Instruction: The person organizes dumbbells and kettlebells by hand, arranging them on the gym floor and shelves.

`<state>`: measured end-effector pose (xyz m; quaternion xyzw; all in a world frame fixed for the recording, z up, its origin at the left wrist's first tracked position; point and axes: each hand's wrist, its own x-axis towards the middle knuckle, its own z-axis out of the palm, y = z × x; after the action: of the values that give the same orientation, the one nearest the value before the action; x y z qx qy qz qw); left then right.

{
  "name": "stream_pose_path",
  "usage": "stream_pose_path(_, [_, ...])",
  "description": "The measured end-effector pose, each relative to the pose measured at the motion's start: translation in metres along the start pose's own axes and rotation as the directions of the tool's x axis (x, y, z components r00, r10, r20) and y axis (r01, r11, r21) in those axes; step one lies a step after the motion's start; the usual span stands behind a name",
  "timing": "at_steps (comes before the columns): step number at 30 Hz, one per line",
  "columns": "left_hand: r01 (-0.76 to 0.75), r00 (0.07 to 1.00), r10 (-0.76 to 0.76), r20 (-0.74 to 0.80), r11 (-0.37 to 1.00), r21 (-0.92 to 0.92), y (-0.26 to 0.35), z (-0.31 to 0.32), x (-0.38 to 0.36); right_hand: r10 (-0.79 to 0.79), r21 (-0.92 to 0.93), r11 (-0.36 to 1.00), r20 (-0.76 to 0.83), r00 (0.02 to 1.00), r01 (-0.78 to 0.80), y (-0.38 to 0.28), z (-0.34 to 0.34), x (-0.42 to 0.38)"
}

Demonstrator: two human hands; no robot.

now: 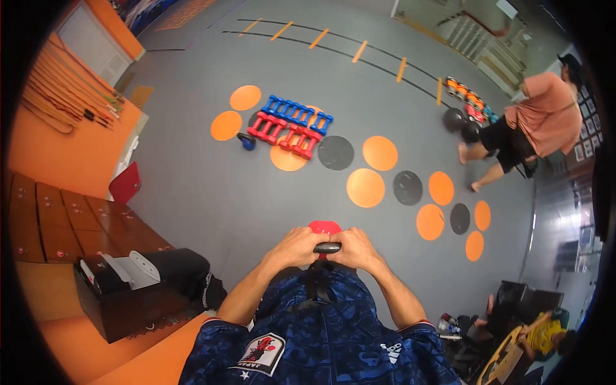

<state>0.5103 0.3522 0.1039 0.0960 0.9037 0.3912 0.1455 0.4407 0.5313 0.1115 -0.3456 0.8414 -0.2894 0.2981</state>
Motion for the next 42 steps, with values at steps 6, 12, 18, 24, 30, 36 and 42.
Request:
stream_pose_path(6, [0.095,0.992,-0.099,-0.078,0.993,-0.065,-0.045,-0.059,0.027,-0.073,-0.019,0.997,0.073,0.995,0.075,-0.012,-0.022,0.096])
stream_pose_path(12, [0.164,0.986,-0.165,-0.013,0.984,-0.077,-0.125,-0.114,0.039,-0.016,-0.045,0.999,0.159,0.987,0.023,-0.036,-0.014,0.193])
stream_pose_path(18, [0.158,0.983,-0.153,0.104,0.987,-0.040,-0.208,-0.190,0.049,0.002,-0.010,1.000,0.083,0.997,-0.001,-0.081,0.002,0.283])
stream_pose_path(24, [0.077,0.987,-0.075,0.141,0.997,-0.008,-0.274,-0.255,0.068,0.162,0.044,0.985,0.039,0.986,-0.164,-0.103,0.022,0.359])
stream_pose_path(30, [0.007,0.970,-0.011,0.244,1.000,0.018,-0.320,-0.306,0.113,0.217,0.125,0.969,-0.002,0.976,-0.215,-0.096,0.026,0.426])
stream_pose_path(36, [-0.003,0.972,0.002,0.236,1.000,0.003,-0.367,-0.330,0.164,0.230,0.180,0.959,-0.039,0.972,-0.219,-0.067,0.028,0.494])
stream_pose_path(42, [-0.017,0.968,0.014,0.251,1.000,0.010,-0.434,-0.328,0.203,0.256,0.152,0.955,0.009,0.967,-0.254,-0.033,0.041,0.556])
